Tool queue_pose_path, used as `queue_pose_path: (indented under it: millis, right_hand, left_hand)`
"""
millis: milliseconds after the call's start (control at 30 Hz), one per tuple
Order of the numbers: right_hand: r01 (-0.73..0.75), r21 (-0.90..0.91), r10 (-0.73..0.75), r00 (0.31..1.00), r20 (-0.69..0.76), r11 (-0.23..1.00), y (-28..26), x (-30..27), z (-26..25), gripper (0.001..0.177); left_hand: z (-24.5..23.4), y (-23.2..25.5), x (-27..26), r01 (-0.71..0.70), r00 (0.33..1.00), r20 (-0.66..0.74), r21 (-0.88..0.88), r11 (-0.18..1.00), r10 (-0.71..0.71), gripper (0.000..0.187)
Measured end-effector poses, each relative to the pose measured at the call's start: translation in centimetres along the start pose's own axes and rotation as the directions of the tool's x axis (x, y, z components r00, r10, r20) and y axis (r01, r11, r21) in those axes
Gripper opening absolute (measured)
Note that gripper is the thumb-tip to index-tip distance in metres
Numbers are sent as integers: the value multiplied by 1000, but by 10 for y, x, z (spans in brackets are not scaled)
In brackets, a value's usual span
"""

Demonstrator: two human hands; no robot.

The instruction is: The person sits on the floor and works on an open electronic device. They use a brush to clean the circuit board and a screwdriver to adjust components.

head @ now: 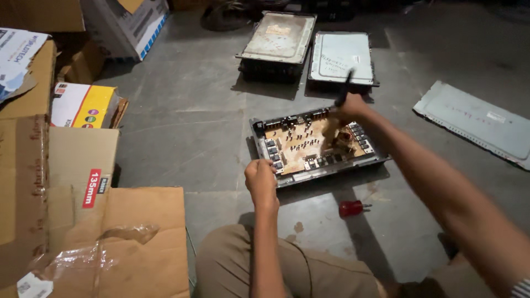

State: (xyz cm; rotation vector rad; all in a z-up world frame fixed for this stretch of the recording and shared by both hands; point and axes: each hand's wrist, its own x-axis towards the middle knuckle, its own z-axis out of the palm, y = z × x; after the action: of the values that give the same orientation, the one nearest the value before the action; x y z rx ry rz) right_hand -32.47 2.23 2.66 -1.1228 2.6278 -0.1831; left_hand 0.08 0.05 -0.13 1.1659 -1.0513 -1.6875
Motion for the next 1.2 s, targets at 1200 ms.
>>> queue_pose_path:
  millis: [1200]
  right_hand:
    - [504,524,-311,855,-415,686,-100,-18,81,18]
  left_hand:
    - [3,-8,3,-75,996,-38,32,997,76,26]
